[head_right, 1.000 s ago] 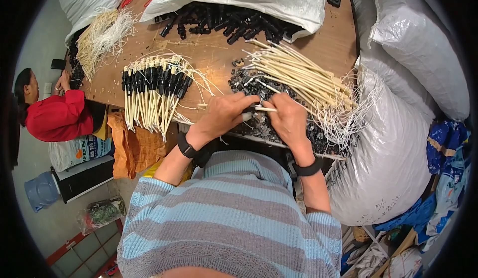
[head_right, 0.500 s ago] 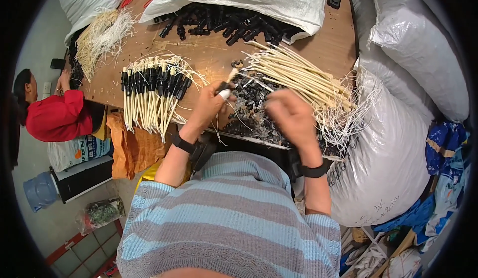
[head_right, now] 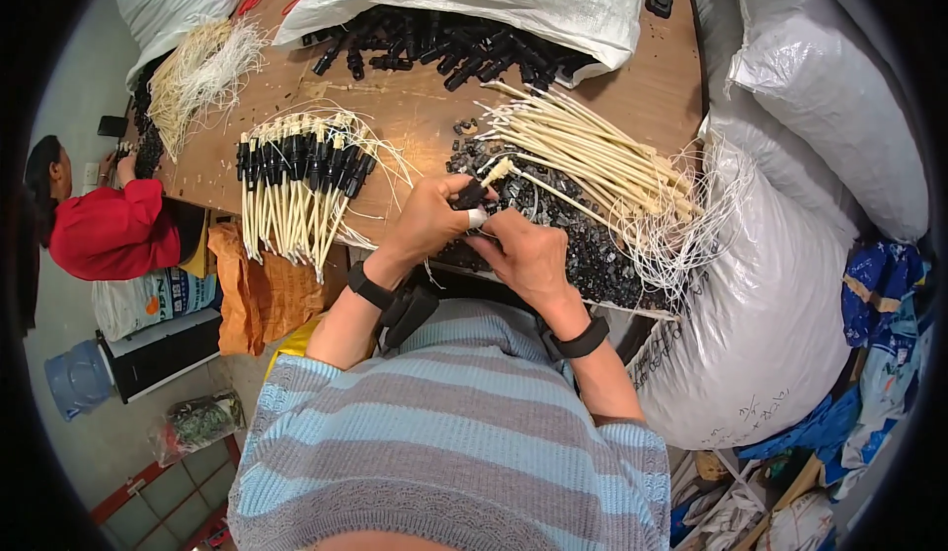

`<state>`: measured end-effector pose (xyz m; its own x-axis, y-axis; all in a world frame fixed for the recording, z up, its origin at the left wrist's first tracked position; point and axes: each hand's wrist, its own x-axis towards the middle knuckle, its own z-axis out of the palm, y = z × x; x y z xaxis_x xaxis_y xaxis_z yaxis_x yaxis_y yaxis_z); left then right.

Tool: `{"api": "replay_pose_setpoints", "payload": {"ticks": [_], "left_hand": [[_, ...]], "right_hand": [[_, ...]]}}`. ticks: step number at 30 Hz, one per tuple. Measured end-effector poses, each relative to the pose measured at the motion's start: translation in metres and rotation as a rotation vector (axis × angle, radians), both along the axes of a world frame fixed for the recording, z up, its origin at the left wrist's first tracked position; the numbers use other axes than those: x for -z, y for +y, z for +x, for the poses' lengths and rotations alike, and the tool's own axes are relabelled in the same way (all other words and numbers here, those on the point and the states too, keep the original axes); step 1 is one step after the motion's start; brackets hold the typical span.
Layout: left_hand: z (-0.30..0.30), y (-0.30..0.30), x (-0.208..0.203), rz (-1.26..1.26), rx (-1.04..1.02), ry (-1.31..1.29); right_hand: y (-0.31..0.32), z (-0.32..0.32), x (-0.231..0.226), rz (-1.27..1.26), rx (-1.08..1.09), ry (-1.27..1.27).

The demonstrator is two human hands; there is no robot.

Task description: The person assembles components by hand, picking up a white tube and a black connector, sliding the tube into the connector, and threading a white cord through the assembly. They repeat this process, placing the finished pieces into a pile on the table.

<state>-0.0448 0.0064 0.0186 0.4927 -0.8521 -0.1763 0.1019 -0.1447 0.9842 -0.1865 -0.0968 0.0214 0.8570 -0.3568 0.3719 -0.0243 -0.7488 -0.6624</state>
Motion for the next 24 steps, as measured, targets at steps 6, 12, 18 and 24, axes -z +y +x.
{"api": "replay_pose_setpoints", "payload": {"ticks": [6, 12, 18, 24], "left_hand": [[0.004, 0.01, 0.003, 0.216, 0.026, -0.461], [0.007, 0.02, 0.013, 0.153, 0.041, -0.889], [0.0, 0.018, 0.006, 0.177, 0.096, -0.906], [-0.005, 0.016, 0.008, 0.155, 0.155, -0.875]], "right_hand": [[-0.002, -0.005, 0.0, 0.129, 0.11, 0.096], [-0.006, -0.001, -0.001, -0.015, 0.203, 0.093], [-0.006, 0.001, 0.003, -0.004, 0.198, 0.106], [-0.003, 0.002, 0.007, 0.055, 0.124, 0.135]]}}
